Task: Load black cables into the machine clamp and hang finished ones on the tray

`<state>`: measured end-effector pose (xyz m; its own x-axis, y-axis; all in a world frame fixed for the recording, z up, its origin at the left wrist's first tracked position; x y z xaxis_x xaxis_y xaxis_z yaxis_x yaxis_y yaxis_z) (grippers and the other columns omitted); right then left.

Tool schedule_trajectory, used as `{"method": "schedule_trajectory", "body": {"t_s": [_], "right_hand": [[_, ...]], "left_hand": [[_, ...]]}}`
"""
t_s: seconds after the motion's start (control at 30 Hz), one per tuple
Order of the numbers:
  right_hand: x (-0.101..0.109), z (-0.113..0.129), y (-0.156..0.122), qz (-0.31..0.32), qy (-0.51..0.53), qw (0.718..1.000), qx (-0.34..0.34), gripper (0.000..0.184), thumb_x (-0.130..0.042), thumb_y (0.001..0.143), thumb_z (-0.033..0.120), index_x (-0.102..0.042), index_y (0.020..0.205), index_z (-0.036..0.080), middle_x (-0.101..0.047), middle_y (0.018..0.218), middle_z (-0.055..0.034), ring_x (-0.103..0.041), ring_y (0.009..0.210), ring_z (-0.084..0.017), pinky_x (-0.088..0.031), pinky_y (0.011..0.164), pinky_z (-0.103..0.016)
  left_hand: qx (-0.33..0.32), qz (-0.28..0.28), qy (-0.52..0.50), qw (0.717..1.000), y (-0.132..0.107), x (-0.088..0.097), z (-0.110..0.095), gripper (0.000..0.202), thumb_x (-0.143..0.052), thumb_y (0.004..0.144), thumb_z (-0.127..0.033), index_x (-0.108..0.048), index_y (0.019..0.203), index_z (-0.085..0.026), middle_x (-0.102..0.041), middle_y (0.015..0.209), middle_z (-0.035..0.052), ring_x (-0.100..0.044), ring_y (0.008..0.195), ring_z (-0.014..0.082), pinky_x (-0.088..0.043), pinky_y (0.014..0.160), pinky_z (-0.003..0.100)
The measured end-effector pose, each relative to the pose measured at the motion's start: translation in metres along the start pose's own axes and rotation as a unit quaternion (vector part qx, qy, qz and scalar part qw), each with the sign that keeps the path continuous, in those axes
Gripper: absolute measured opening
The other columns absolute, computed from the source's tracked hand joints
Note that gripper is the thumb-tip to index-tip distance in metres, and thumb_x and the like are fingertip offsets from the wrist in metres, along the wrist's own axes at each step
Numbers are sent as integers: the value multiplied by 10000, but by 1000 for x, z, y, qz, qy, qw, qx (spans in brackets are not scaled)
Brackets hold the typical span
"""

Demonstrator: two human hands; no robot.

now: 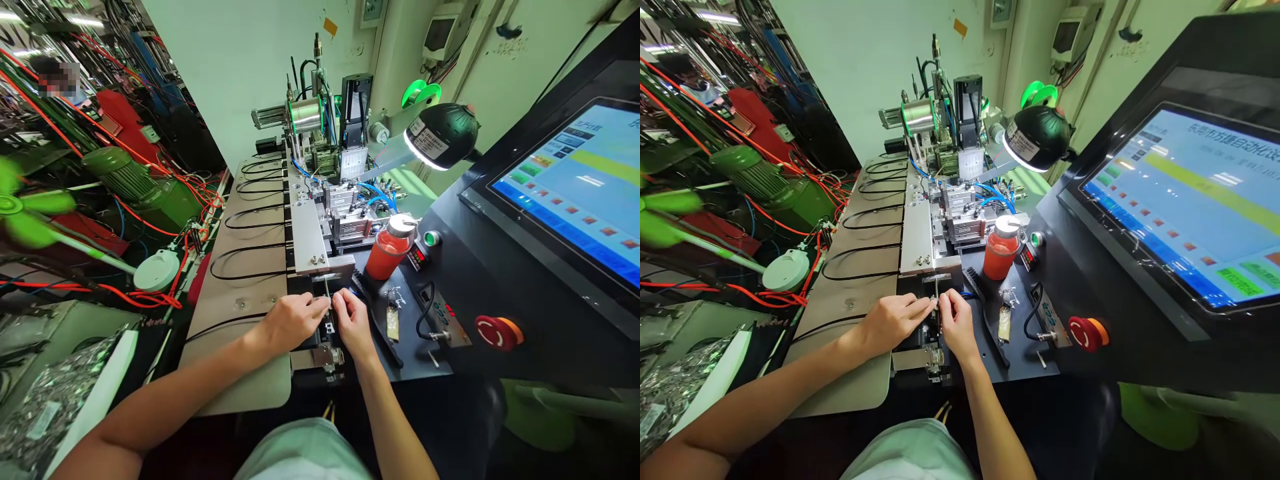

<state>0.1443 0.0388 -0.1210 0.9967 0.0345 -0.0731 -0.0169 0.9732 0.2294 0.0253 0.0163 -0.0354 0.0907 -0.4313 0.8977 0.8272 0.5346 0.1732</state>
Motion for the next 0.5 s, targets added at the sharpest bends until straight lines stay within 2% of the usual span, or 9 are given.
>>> {"method": "schedule_trajectory", "body": {"t_s": [0.1, 0.17, 0.23, 0.3, 0.37, 0.43, 0.5], "right_hand": [[0, -2, 1, -2, -7, 1000, 0, 356, -426, 941, 401, -341, 648, 219, -302, 595, 59, -293, 551, -106, -261, 505, -242], [2, -1, 1, -3, -14, 1000, 0, 357, -429, 938, 406, -346, 647, 217, -307, 597, 59, -297, 548, -103, -267, 498, -236], [9, 2, 0, -16, -26, 1000, -1, 355, -428, 943, 393, -353, 645, 214, -321, 597, 58, -308, 545, -103, -270, 498, -235], [17, 8, -1, -43, -68, 997, 5, 336, -415, 956, 359, -398, 657, 207, -374, 599, 49, -354, 551, -110, -298, 524, -242], [24, 16, -4, -57, -132, 989, 33, 273, -404, 963, 302, -510, 737, 192, -504, 664, 12, -462, 616, -132, -365, 595, -258], [24, 24, -7, -40, -183, 978, 86, 215, -398, 958, 234, -600, 902, 182, -623, 843, -50, -560, 775, -171, -428, 714, -291], [20, 29, -11, -16, -204, 969, 138, 237, -392, 945, 172, -620, 1008, 187, -652, 962, -81, -579, 892, -198, -451, 789, -322]], "left_hand": [[14, 15, -9, 1000, -1, -1, -1, 252, -425, 912, -54, -631, 1042, -114, -660, 906, 49, -573, 660, 146, -442, 520, 255], [52, 22, -57, 997, -4, 0, 2, 280, -429, 921, -71, -617, 1112, -150, -662, 924, 34, -600, 692, 144, -464, 552, 247], [130, 25, -141, 981, -8, 0, 8, 281, -433, 942, -119, -606, 1146, -205, -657, 953, 17, -629, 747, 129, -489, 622, 225], [213, 36, -213, 953, -12, -2, 15, 226, -447, 954, -183, -624, 1087, -226, -653, 966, 9, -646, 784, 121, -498, 687, 215], [259, 58, -244, 933, -14, -3, 20, 187, -462, 953, -229, -645, 991, -210, -652, 939, 11, -651, 786, 131, -498, 705, 226], [269, 81, -248, 927, -14, -4, 21, 184, -470, 949, -235, -652, 944, -203, -650, 917, 13, -651, 779, 144, -492, 694, 236], [271, 95, -248, 925, -13, -5, 20, 186, -469, 949, -231, -653, 945, -201, -648, 921, 17, -651, 784, 148, -487, 691, 239]]}}
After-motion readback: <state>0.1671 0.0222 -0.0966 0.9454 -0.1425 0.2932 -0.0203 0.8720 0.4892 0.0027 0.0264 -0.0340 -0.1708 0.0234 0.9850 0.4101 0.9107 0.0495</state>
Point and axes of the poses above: each hand's wrist, its own y-axis towards the middle knuckle, its own x-axis out of the back of the hand, z = x × y, the point moved 3 cm from there along y, towards the middle knuckle
